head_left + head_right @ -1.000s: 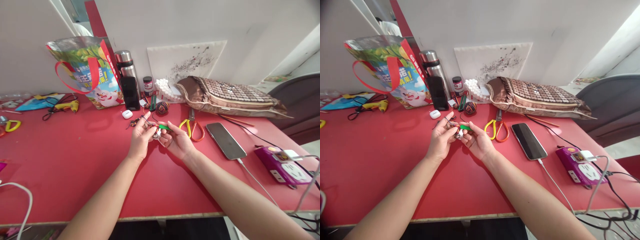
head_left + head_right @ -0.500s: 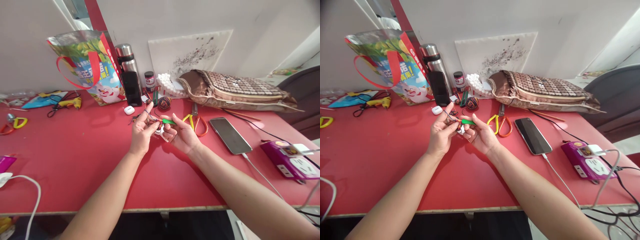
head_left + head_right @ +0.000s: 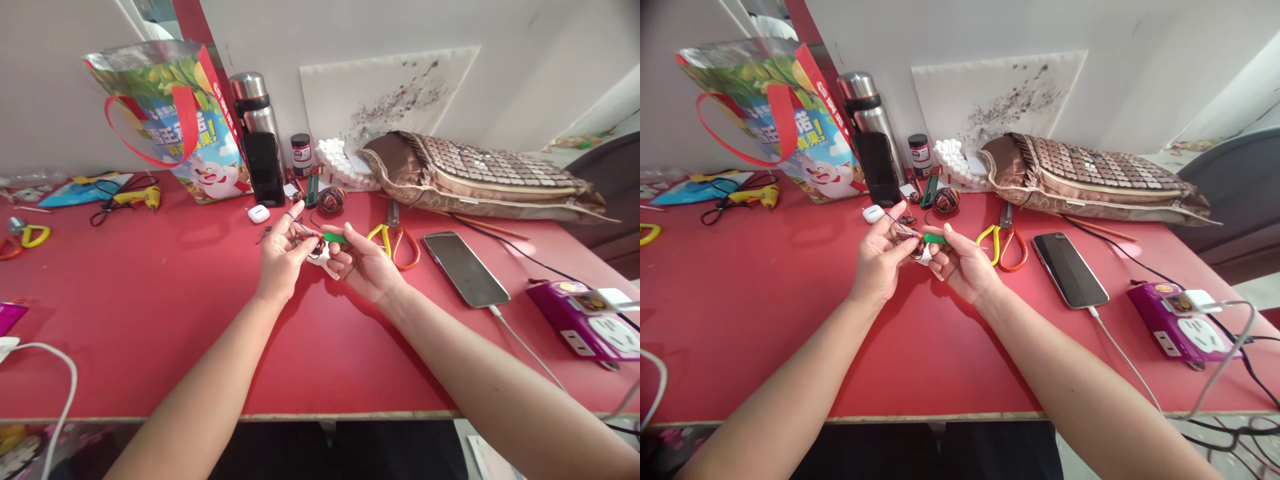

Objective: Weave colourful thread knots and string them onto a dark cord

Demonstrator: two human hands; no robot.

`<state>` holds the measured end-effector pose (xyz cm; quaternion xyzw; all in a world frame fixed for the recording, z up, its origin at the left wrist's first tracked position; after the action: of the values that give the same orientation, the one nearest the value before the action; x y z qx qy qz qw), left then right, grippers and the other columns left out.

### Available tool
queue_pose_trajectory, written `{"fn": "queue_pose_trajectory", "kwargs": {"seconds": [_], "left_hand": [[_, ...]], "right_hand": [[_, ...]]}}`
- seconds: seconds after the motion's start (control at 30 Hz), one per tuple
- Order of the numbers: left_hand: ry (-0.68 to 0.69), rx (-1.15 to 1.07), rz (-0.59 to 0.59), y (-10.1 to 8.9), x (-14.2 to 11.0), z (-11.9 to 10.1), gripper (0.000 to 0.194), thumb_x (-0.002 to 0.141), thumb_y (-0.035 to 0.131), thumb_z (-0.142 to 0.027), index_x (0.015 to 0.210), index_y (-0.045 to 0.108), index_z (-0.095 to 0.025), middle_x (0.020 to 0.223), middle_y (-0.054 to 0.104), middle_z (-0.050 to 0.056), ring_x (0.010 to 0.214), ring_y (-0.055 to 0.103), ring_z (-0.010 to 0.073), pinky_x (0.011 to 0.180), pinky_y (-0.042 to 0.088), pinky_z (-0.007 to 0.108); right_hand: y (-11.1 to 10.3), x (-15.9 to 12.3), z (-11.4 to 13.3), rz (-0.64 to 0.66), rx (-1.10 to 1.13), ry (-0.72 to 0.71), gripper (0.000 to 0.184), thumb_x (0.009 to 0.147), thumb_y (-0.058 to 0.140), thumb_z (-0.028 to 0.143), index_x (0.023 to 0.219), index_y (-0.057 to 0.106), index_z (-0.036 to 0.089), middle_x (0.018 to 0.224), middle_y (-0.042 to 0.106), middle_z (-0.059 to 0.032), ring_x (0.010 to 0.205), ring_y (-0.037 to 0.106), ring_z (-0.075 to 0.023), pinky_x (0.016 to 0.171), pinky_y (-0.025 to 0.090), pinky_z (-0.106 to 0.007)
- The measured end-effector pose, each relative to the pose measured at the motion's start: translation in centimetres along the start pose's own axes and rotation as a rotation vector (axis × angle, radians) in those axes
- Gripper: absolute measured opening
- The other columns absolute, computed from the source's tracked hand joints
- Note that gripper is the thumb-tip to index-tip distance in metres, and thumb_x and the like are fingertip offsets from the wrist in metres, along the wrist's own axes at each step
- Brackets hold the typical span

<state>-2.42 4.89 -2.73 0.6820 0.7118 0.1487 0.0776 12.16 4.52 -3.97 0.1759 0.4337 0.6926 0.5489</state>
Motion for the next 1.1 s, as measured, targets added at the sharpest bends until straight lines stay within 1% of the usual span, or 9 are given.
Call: {"fn": "queue_pose_trajectory", "kwargs": {"seconds": [0.13,0.23,0.37,0.47,0.7,0.8,0.93,1.0,1.1], "left_hand": [[-0.067,-0.101,-0.006,0.2,-0.1,0.0,0.075,0.07,0.085,-0.011,0.141,0.069,-0.024,0.077,0.067,-0.005,0.069,0.067,0.0118,0.068,0.054,0.025],[-0.114,-0.176,-0.001,0.6,-0.4,-0.2,0.074,0.071,0.085,-0.012,0.142,0.068,-0.024,0.076,0.067,-0.005,0.068,0.067,0.0121,0.067,0.054,0.026],[-0.099,-0.182,-0.06,1.2,-0.9,-0.4,0.08,0.071,0.086,-0.01,0.147,0.064,-0.02,0.073,0.064,-0.006,0.067,0.066,0.0123,0.066,0.053,0.027],[-0.059,-0.156,-0.115,1.3,-1.0,-0.3,0.085,0.071,0.087,-0.009,0.151,0.061,-0.021,0.074,0.064,-0.007,0.066,0.065,0.0116,0.065,0.05,0.026],[-0.129,-0.201,-0.161,1.1,-0.7,0.5,0.083,0.07,0.087,-0.006,0.149,0.061,-0.017,0.075,0.063,-0.007,0.067,0.065,0.01,0.066,0.05,0.024],[-0.19,-0.278,-0.131,1.0,-0.5,0.4,0.08,0.071,0.084,-0.004,0.147,0.06,-0.014,0.075,0.063,-0.007,0.064,0.064,0.0099,0.064,0.051,0.025],[-0.197,-0.315,-0.051,0.6,-0.2,0.0,0.066,0.071,0.085,-0.003,0.133,0.069,-0.017,0.074,0.063,-0.007,0.065,0.066,0.0099,0.066,0.053,0.025],[-0.197,-0.302,-0.007,0.3,0.0,-0.1,0.06,0.071,0.086,-0.004,0.128,0.072,-0.019,0.074,0.064,-0.007,0.067,0.067,0.0105,0.067,0.054,0.025],[-0.207,-0.284,0.033,0.1,0.1,-0.4,0.062,0.07,0.087,-0.004,0.13,0.073,-0.018,0.072,0.066,-0.006,0.064,0.067,0.0104,0.064,0.053,0.024]], "right_hand": [[0.0,-0.3,0.5,0.072,-0.054,-0.07,0.037,0.109,0.051,0.027,0.097,0.083,0.011,0.065,0.061,-0.0016,0.051,0.044,-0.0089,0.049,0.045,-0.022],[0.3,-0.9,1.1,0.087,-0.163,-0.165,0.033,0.107,0.056,0.027,0.1,0.084,0.011,0.067,0.064,-0.0027,0.054,0.046,-0.0092,0.054,0.047,-0.023],[0.8,-1.4,1.0,0.04,-0.301,-0.335,0.023,0.099,0.07,0.034,0.099,0.086,0.017,0.069,0.066,-0.0021,0.057,0.048,-0.0098,0.059,0.048,-0.027],[1.0,-1.6,0.2,0.016,-0.411,-0.475,0.022,0.093,0.078,0.041,0.101,0.087,0.022,0.073,0.067,-0.0016,0.061,0.05,-0.0107,0.059,0.045,-0.028],[1.3,-2.0,-1.2,-0.086,-0.565,-0.681,0.015,0.094,0.078,0.032,0.105,0.087,0.028,0.074,0.065,0.0001,0.065,0.05,-0.0124,0.067,0.048,-0.031],[1.2,-1.9,-1.4,-0.06,-0.496,-0.632,0.019,0.096,0.075,0.038,0.108,0.087,0.029,0.078,0.066,-0.0006,0.067,0.052,-0.0127,0.069,0.049,-0.031],[1.1,-1.6,-0.9,0.035,-0.365,-0.492,0.027,0.096,0.073,0.046,0.11,0.086,0.026,0.079,0.067,-0.0011,0.067,0.053,-0.0123,0.064,0.049,-0.029],[1.2,-1.6,-0.4,0.063,-0.331,-0.433,0.027,0.094,0.075,0.044,0.108,0.086,0.024,0.076,0.067,-0.0009,0.065,0.051,-0.0117,0.059,0.046,-0.028],[1.2,-1.7,0.2,0.084,-0.311,-0.375,0.023,0.09,0.079,0.038,0.105,0.087,0.022,0.075,0.067,-0.0011,0.063,0.05,-0.0108,0.058,0.045,-0.028]]}}
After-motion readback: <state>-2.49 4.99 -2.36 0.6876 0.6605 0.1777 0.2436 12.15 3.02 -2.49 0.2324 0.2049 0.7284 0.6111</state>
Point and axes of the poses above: each hand's wrist, its own x-axis towards the middle knuckle, its own y-axis out of the palm, z = x × y, the point moved 2 cm from there along x, towards the middle knuckle
